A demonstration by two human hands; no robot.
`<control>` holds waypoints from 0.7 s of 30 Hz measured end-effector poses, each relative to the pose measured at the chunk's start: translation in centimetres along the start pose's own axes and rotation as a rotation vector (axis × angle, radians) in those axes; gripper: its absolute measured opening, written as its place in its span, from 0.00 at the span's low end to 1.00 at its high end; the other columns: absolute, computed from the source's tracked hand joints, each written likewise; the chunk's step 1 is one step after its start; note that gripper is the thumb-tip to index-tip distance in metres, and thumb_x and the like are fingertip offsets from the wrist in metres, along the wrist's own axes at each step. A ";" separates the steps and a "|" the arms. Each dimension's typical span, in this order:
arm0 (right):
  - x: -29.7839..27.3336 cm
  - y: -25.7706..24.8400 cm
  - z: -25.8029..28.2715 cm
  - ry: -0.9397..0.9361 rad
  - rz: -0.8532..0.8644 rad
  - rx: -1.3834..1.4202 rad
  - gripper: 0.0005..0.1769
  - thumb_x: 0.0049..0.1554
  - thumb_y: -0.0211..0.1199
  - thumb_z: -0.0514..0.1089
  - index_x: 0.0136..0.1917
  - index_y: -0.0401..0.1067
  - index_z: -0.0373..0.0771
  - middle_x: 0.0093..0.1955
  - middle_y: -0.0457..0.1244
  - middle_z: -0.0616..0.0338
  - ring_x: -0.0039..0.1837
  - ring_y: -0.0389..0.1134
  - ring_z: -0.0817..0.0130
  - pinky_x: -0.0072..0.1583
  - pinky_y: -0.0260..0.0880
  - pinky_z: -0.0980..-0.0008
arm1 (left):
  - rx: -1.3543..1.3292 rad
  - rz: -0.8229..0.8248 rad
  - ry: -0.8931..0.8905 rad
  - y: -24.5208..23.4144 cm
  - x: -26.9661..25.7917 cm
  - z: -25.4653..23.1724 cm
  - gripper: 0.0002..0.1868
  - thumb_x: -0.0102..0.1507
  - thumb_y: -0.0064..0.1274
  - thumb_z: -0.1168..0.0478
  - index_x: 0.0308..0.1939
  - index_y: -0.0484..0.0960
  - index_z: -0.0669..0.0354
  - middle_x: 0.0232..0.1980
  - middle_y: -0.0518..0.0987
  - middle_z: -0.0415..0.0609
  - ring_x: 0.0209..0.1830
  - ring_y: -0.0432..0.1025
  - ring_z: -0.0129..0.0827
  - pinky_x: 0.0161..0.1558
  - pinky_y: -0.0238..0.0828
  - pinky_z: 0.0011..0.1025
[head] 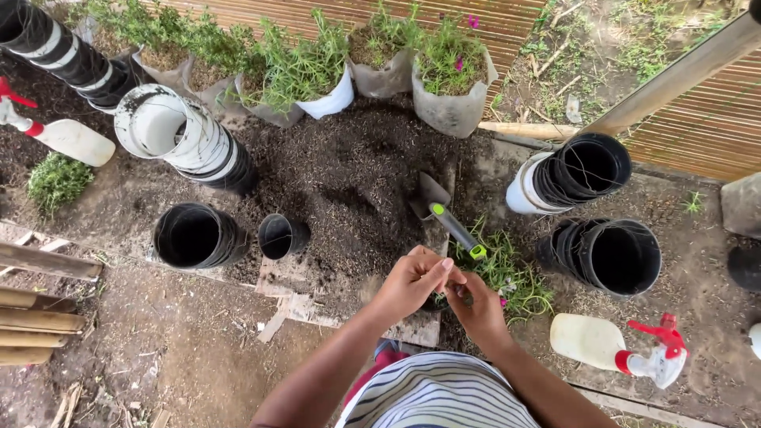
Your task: The person fills a small black pot with soil using a trowel, then uses a spray bottle to moisten the soil. They place a small seedling into the pot and gently press the soil around it to secure the plant.
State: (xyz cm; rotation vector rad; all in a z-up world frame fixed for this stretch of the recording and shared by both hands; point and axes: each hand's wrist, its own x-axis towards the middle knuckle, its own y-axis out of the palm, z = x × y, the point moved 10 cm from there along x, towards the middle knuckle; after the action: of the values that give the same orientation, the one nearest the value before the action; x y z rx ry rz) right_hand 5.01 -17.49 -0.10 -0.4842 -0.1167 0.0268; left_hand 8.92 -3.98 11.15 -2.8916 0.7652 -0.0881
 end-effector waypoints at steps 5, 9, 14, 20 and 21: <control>-0.2 0.9 0.6 -0.196 0.008 -0.205 0.12 0.58 0.64 0.39 0.56 0.70 0.39 0.41 0.66 0.58 0.35 0.68 0.69 0.36 0.70 0.71 | 0.022 -0.014 0.011 0.0 -0.4 -0.1 0.19 0.69 0.42 0.47 0.29 0.81 0.46 0.32 0.81 0.34 0.40 0.66 0.25 0.50 0.62 0.31; -0.2 0.9 1.5 -0.245 0.000 -0.210 0.15 0.58 0.65 0.39 0.59 0.73 0.40 0.51 0.70 0.58 0.38 0.71 0.67 0.38 0.73 0.69 | 0.045 -0.016 -0.009 0.1 -0.6 0.2 0.18 0.69 0.43 0.46 0.37 0.86 0.45 0.26 0.73 0.33 0.42 0.64 0.27 0.48 0.61 0.31; 0.2 0.6 2.9 -0.164 0.026 -0.166 0.12 0.62 0.60 0.38 0.57 0.77 0.45 0.54 0.69 0.57 0.51 0.74 0.56 0.48 0.78 0.58 | -0.093 -0.051 0.158 -0.8 -1.3 -4.2 0.25 0.74 0.43 0.54 0.21 0.71 0.53 0.19 0.67 0.44 0.35 0.61 0.34 0.56 0.58 0.45; -0.3 1.3 1.1 -0.236 0.022 -0.256 0.13 0.64 0.56 0.38 0.58 0.77 0.46 0.57 0.68 0.56 0.51 0.74 0.51 0.47 0.81 0.54 | -0.046 -0.042 0.169 -0.9 -1.2 -4.2 0.24 0.74 0.43 0.55 0.21 0.72 0.53 0.19 0.68 0.46 0.36 0.62 0.35 0.55 0.59 0.42; -0.3 1.2 0.5 -0.209 0.017 -0.232 0.13 0.64 0.56 0.39 0.59 0.77 0.47 0.58 0.68 0.57 0.52 0.74 0.53 0.48 0.81 0.56 | -0.034 -0.044 0.163 -0.9 -1.2 -4.0 0.24 0.73 0.43 0.54 0.21 0.72 0.52 0.20 0.68 0.46 0.37 0.63 0.35 0.55 0.60 0.42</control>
State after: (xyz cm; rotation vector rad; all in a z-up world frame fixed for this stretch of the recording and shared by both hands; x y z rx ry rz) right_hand 4.61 -16.19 -0.24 -0.7137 -0.3232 0.0817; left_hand 7.92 -3.07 15.20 -2.9613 0.7351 -0.3222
